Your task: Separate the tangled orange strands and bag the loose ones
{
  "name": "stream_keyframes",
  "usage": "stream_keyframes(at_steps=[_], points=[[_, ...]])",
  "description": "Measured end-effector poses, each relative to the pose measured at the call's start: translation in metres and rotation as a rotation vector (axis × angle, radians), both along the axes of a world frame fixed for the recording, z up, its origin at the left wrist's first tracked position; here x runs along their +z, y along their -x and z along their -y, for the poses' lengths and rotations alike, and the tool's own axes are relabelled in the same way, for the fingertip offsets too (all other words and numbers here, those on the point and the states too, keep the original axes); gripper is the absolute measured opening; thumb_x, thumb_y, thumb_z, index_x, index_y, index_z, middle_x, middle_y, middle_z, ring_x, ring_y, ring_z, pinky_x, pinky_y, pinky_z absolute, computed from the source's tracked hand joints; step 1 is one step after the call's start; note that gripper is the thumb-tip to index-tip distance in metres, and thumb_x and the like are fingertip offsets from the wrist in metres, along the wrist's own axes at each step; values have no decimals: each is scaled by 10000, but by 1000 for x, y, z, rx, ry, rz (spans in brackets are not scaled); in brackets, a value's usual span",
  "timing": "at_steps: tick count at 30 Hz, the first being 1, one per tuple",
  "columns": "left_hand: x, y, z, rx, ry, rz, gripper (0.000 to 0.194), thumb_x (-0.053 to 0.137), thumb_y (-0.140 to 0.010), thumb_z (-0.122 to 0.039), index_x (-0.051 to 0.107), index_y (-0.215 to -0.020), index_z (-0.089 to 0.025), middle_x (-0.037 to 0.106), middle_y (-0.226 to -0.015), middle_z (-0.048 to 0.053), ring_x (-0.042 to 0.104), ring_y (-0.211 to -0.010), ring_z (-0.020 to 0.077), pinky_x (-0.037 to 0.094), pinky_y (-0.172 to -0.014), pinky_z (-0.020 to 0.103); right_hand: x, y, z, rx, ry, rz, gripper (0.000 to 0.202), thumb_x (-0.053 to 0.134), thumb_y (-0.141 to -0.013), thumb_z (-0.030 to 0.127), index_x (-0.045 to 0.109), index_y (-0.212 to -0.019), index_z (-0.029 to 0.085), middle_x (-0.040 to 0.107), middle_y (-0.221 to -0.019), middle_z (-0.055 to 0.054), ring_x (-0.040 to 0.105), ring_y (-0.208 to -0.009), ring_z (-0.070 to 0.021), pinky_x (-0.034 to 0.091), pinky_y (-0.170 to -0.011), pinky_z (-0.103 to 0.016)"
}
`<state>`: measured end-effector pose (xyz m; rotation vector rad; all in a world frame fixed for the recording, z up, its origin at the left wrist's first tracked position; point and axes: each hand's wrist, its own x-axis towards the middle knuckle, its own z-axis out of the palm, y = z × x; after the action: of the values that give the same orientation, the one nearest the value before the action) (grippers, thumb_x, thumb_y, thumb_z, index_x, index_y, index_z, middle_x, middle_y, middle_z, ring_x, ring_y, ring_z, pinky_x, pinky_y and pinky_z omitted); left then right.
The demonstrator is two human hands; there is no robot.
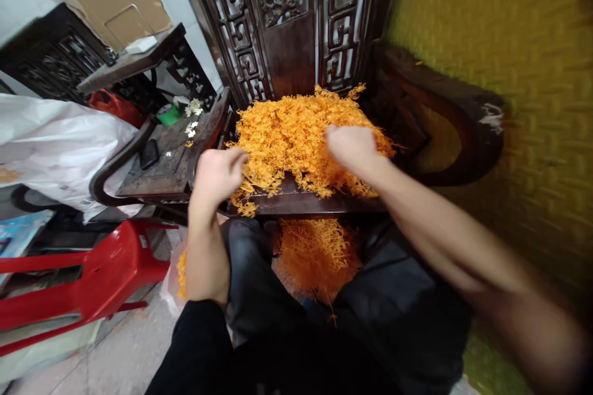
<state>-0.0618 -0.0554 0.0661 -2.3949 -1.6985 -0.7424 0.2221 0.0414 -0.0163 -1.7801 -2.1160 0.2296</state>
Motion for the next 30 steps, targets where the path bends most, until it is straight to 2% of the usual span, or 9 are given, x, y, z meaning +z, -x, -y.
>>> stream_keyframes(at_steps=[3,5,9,13,17,20,22,26,30], points=[[0,10,3,86,-80,436,263,606,-954,-385,745,-841,-192,583,-600,-5,466,-551,127,336,-575,285,2,-35,-6,-114,-4,-209,244,512,-991,228,712,-974,90,702,-841,-182,675,-823,-278,470,-788,-385],[-9,6,-5,59,-38,658,288,622,-948,-441,721,-833,-196,547,-615,-12,449,-579,123,335,-565,275,6,-42,-1,-73,42,-495,264,484,-1012,261,704,-973,121,670,-798,-103,592,-642,-170,442,-650,-302],[-28,-18,-26,-15,95,904,308,595,-953,-506,631,-849,-218,501,-651,-16,444,-587,122,364,-554,266,17,-21,17,115,359,-1387,191,614,-963,301,655,-1102,177,506,-721,23,371,-458,-66,219,-420,-197],[-31,-37,-35,-48,183,1057,311,503,-981,-548,521,-905,-247,430,-639,-35,471,-540,130,435,-552,294,26,3,24,131,738,-1725,308,645,-963,471,590,-888,178,405,-653,49,268,-436,-37,118,-352,-154],[-27,-49,-33,-45,205,1098,372,430,-1000,-603,434,-888,-248,414,-662,-33,483,-527,121,441,-521,299,28,12,26,36,880,-1781,401,547,-1023,470,473,-748,188,495,-660,1,334,-457,-42,185,-330,-132],[-25,-54,-31,-103,296,1145,408,643,-900,-557,367,-893,-257,432,-703,-53,390,-474,68,384,-456,263,25,15,29,57,812,-1699,182,592,-1010,270,554,-860,174,578,-715,-30,485,-534,-72,285,-359,-138],[-25,-55,-30,-173,374,1179,535,811,-753,-444,329,-905,-267,450,-768,-60,359,-478,45,339,-420,240,22,16,31,140,813,-1678,82,624,-990,249,589,-985,175,541,-685,4,436,-491,-62,231,-350,-145],[-26,-56,-28,-267,484,1196,609,847,-653,-294,294,-906,-271,420,-820,-61,357,-504,38,314,-406,224,21,18,36,262,851,-1629,417,647,-949,564,575,-1147,204,406,-595,67,236,-410,-46,73,-357,-187],[-28,-61,-28,-263,513,1092,567,807,-698,-333,283,-904,-267,409,-817,-52,358,-538,52,342,-440,221,25,23,43,406,778,-1565,596,675,-846,728,576,-1119,208,407,-597,68,252,-410,-48,68,-380,-222]])
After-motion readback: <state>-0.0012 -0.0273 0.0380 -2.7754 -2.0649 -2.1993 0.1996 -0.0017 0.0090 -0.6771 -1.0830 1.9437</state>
